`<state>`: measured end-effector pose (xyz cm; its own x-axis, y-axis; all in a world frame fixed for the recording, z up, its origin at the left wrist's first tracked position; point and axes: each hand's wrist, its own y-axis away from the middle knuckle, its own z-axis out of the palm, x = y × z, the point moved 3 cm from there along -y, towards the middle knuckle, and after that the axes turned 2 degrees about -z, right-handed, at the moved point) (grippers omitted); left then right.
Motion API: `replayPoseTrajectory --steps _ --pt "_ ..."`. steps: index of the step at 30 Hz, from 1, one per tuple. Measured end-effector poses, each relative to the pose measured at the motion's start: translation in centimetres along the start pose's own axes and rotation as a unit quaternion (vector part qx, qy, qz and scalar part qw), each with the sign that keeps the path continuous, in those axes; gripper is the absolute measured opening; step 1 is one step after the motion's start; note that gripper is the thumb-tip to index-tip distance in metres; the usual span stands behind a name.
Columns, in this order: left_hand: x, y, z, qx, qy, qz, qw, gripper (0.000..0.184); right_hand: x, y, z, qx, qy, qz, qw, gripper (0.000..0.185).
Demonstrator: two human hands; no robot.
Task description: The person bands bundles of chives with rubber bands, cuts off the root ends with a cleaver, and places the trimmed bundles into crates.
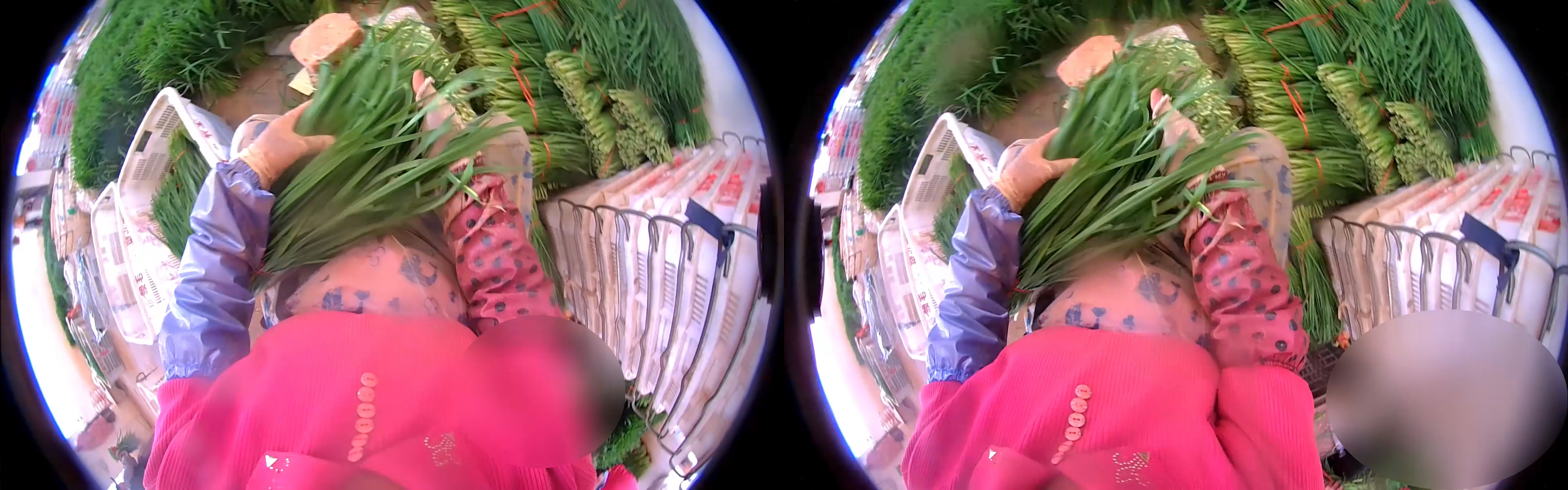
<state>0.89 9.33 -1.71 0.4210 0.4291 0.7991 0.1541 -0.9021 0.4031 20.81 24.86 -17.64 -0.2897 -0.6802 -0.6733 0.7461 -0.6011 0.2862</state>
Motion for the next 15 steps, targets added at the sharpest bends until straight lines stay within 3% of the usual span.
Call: replayPoseTrajectory --steps 1,2,3,4,5,8,10,11,12,14,15 --pt "-1.7 -0.7 -0.5 0.015 0.007 -0.012 1.000 0.057 -1.9 1.7 1.7 0.022 -0.010 -0.029 0.999 0.096" --pt "-0.3 0.0 -0.9 0.041 -0.075 -0.047 0.995 0.053 -3.9 3.4 2.9 0.095 -0.007 0.001 0.995 0.094" --pt "-0.4 0.0 -1.1 0.037 -0.055 -0.051 0.996 0.052 -5.9 5.2 4.2 0.167 -0.009 0.031 0.985 0.092" --pt "-1.0 0.1 -1.7 0.036 -0.035 -0.059 0.997 0.051 -7.2 7.2 4.4 0.287 0.001 0.122 0.950 0.082" --pt "-2.3 -0.2 -2.4 0.037 -0.035 -0.060 0.997 0.051 -7.9 7.9 3.9 0.287 0.000 0.124 0.950 0.082" --pt "-4.9 -0.7 -3.2 0.029 0.032 -0.055 0.998 0.046 -11.2 9.3 2.5 0.170 -0.055 -0.119 0.977 0.041" --pt "-3.6 0.2 -2.7 0.018 0.247 -0.043 0.968 0.042 -13.4 11.9 3.4 0.245 0.055 -0.200 0.947 0.030" --pt "-3.0 0.7 -2.7 0.020 0.273 -0.044 0.961 0.041 -14.1 12.8 3.5 0.292 0.113 -0.210 0.926 0.028" --pt "-3.4 0.7 -2.9 0.047 0.264 -0.032 0.963 0.044 -14.7 13.2 4.2 0.332 0.170 -0.221 0.901 0.026" --pt "-3.3 0.7 -2.8 0.098 0.209 -0.023 0.973 0.044 -15.3 14.5 8.9 0.247 0.369 -0.234 0.865 0.022" --pt "-4.9 -0.2 -3.2 0.115 0.086 0.028 0.989 0.045 -14.5 14.9 12.1 0.182 0.447 -0.252 0.839 0.020"
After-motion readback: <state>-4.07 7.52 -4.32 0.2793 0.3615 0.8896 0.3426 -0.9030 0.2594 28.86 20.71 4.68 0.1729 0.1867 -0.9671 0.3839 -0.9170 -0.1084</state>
